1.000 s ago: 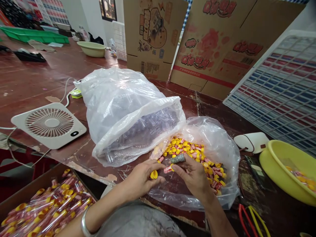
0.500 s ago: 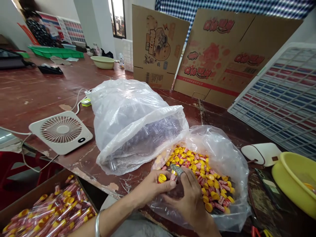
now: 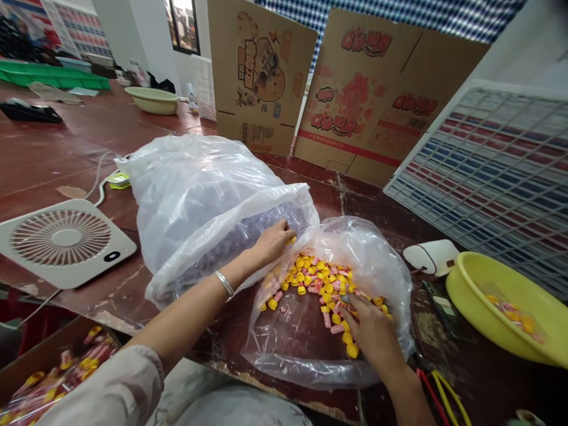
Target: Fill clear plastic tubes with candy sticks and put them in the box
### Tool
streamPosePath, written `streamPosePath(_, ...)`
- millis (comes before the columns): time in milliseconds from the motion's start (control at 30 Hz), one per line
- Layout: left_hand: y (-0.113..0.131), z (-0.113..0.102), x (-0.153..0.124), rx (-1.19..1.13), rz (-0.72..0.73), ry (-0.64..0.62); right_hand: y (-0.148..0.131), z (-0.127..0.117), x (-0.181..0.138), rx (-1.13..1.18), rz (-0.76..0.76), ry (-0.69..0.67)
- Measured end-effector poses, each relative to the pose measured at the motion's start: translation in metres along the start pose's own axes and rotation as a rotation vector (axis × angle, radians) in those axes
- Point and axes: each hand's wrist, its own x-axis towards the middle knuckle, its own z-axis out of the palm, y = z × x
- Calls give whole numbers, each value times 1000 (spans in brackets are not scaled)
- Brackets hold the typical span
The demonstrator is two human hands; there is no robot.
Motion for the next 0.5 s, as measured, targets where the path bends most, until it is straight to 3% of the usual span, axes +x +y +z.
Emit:
streamPosePath(133,-1,2,-6,8,22,45,-7,2,-6,73,-137,-44)
streamPosePath(267,5,-16,-47,-61,-80,143,-15,10,4,68,-177,-57)
streamPosePath(400,25,-31,-101,-504,-271,-3,-17,23,20,63,-145,-85)
streamPosePath(500,40,-29,-138,-788,-389,-125,-23,25,26,116,-135,-70)
